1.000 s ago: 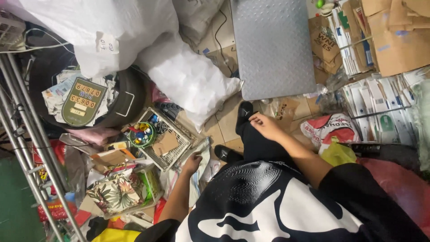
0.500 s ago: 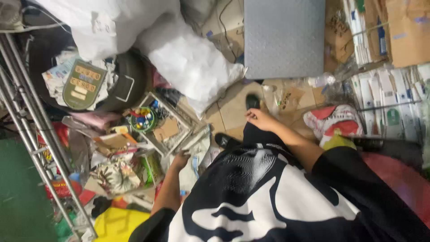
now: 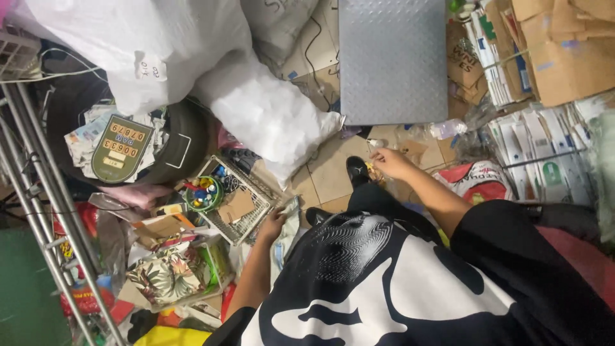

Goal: The person picks up a white plastic crate filled with various recyclables, including bottle caps, a green basket, and a tube. They lift the crate and sort through the contents, moving items around and briefly handling a white tube before placing the crate back down.

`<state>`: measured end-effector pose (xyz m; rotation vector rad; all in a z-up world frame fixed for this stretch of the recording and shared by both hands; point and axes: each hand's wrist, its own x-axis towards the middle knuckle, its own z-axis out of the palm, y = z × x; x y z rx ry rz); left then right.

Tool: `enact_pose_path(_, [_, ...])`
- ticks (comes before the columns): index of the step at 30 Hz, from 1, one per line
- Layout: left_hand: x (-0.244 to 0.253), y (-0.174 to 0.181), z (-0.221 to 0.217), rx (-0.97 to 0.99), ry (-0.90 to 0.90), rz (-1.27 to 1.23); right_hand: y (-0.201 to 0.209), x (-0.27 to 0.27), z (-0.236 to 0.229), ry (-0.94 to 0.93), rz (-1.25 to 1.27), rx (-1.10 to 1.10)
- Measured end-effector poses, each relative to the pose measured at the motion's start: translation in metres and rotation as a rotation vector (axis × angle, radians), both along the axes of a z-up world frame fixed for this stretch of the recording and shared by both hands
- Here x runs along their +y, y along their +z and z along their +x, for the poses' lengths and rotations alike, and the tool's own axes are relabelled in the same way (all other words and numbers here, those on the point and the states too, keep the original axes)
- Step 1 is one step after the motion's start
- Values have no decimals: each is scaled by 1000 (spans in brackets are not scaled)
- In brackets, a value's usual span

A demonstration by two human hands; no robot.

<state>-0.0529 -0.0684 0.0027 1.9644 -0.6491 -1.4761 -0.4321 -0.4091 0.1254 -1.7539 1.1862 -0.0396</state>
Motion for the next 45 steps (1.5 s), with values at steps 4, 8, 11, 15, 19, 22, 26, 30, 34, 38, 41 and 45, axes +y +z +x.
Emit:
enact_pose_path(4, [-10, 1, -11, -30, -200, -136, 12, 49, 8, 43, -48, -105])
enact_pose_path(8, [-5, -14, -7, -47, -240, 46, 28, 90, 10, 103, -17, -152])
enact_pose_path(11, [-4, -32, 8, 6, -205, -60, 26, 97, -6, 106, -61, -114])
enact_pose_path(15, [2, -26, 16, 23, -112, -51, 41, 105, -3, 44, -123, -132])
enact_pose_path(19, [10, -44, 11, -31, -74, -79, 18, 89, -20, 48, -117, -50])
enact_pose_path(22, [44, -42, 2, -44, -23, -85, 6, 98, -26, 110, -85, -27])
enact_pose_path(26, [70, -34, -12, 67, 165, -12, 3, 74, -22, 254, -21, -2])
enact_pose_path(30, [111, -39, -38, 24, 309, -105, 37, 67, 17, 492, 50, 198])
enact_pose_path(34, [116, -7, -66, 16, 220, 55, 26, 37, 59, 779, 105, 521])
enact_pose_path(38, [94, 89, -100, 303, 33, 377, -5, 16, 41, 1068, 388, 320])
enact_pose_path(41, [84, 107, -123, 184, 8, 344, 75, -2, 76, 1167, 827, 277])
enact_pose_path(45, [100, 48, -163, -6, -2, 155, 19, -26, 81, 1357, 714, 166])
